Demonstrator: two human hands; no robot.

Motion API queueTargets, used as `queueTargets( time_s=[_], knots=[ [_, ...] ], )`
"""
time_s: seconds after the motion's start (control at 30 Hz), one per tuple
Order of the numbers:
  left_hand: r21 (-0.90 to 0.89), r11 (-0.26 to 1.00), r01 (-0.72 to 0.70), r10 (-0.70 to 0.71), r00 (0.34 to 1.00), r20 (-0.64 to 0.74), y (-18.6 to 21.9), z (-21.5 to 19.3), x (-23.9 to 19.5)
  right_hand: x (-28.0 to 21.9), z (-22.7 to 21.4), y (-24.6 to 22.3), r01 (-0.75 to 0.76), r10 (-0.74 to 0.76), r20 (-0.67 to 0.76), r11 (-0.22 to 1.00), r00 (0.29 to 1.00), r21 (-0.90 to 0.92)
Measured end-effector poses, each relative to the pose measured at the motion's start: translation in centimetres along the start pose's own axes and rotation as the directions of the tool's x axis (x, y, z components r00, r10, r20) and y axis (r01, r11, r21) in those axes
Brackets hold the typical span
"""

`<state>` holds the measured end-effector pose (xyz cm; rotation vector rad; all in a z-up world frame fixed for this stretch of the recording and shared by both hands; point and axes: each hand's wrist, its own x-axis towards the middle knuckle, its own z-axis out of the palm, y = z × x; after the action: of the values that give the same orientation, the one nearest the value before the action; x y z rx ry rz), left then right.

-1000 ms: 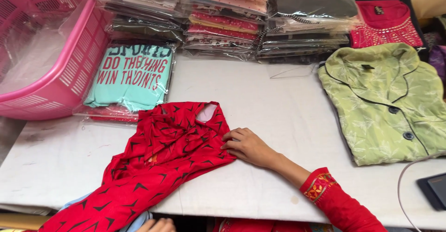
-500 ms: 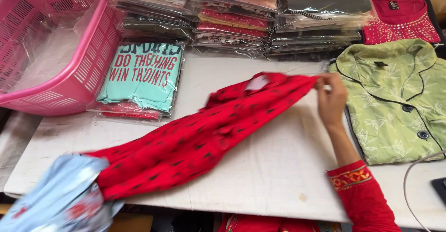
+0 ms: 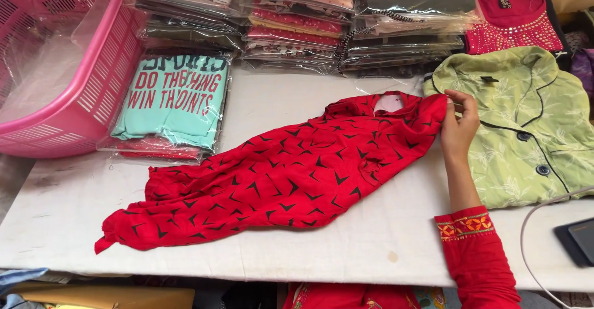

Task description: The person folds a red patterned long-sleeved shirt on a white table. They smooth the fabric, fold the sleeves inward, fold the sides toward the center, and then fold the shirt in half before placing it on a stack of other folded clothes.

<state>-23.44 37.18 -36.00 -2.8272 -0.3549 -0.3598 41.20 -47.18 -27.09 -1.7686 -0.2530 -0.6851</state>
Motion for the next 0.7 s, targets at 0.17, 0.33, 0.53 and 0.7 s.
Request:
queueTargets(
  time_s=[0.17,0.33,0.53,0.7],
  knots=[
    [-0.009,0.991,0.133,-0.13,0.982,0.136,25.6,-16.7,12.6,-0.2,-0.7,-0.4,-0.109,0.114,0.371,0.993,0.922,-0.035],
    [-0.125,0.99,-0.071,0.085,0.99,0.109,31.1,-13.3,17.1,-1.0,-2.9,-5.9,0.385,-0.129,0.707,0.897,0.695,-0.215],
    [-0.085,0.996,-0.029,0.02,0.994,-0.105,29.6,-19.9,24.4,3.6,-4.3,-1.8,-0.089,0.166,0.531,0.982,0.831,-0.166],
    [-0.002,1.0,0.022,-0.019,0.839,-0.544,29.2,-27.0,28.8,11.7,-5.4,-7.5,0.17,-0.174,0.051,0.982,0.983,0.077]
  ],
)
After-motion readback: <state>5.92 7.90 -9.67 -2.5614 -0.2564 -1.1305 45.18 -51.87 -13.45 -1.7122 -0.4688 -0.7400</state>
